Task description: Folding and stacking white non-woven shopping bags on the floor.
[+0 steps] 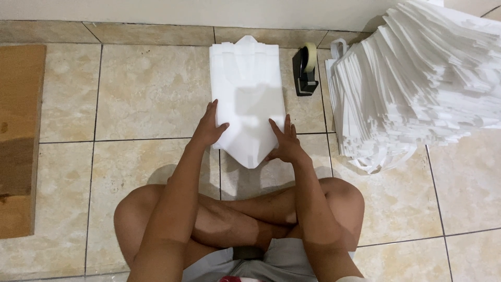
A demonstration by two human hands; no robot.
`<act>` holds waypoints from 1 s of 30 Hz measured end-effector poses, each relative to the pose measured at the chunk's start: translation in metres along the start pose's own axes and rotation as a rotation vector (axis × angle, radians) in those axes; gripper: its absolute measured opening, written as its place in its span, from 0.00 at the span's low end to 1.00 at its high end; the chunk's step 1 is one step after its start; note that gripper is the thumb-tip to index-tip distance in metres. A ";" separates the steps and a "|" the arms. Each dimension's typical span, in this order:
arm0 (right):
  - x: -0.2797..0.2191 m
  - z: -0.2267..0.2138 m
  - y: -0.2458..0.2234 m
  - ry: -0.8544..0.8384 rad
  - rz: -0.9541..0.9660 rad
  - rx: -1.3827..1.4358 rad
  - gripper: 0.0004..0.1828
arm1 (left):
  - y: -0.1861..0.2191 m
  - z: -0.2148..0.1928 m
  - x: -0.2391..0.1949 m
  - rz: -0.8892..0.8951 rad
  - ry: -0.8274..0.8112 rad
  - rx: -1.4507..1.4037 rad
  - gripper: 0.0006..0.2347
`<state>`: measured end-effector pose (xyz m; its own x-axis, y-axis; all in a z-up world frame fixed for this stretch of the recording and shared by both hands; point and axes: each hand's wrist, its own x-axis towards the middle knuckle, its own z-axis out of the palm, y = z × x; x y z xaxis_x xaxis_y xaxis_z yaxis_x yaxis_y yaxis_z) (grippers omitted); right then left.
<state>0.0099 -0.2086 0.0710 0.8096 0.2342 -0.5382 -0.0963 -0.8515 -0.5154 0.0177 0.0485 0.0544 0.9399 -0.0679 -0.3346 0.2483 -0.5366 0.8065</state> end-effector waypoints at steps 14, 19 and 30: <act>0.023 0.004 0.016 0.109 0.013 0.222 0.58 | 0.014 -0.007 -0.012 0.034 -0.122 0.005 0.54; 0.024 0.002 0.018 0.151 0.028 0.241 0.53 | 0.005 -0.003 -0.005 0.013 -0.076 0.061 0.41; 0.030 0.005 0.026 0.186 0.022 0.289 0.49 | 0.009 -0.003 -0.009 -0.011 -0.105 0.070 0.49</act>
<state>0.0290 -0.2207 0.0380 0.8947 0.1052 -0.4341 -0.2532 -0.6813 -0.6868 0.0126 0.0474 0.0659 0.9063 -0.1475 -0.3960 0.2384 -0.5951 0.7674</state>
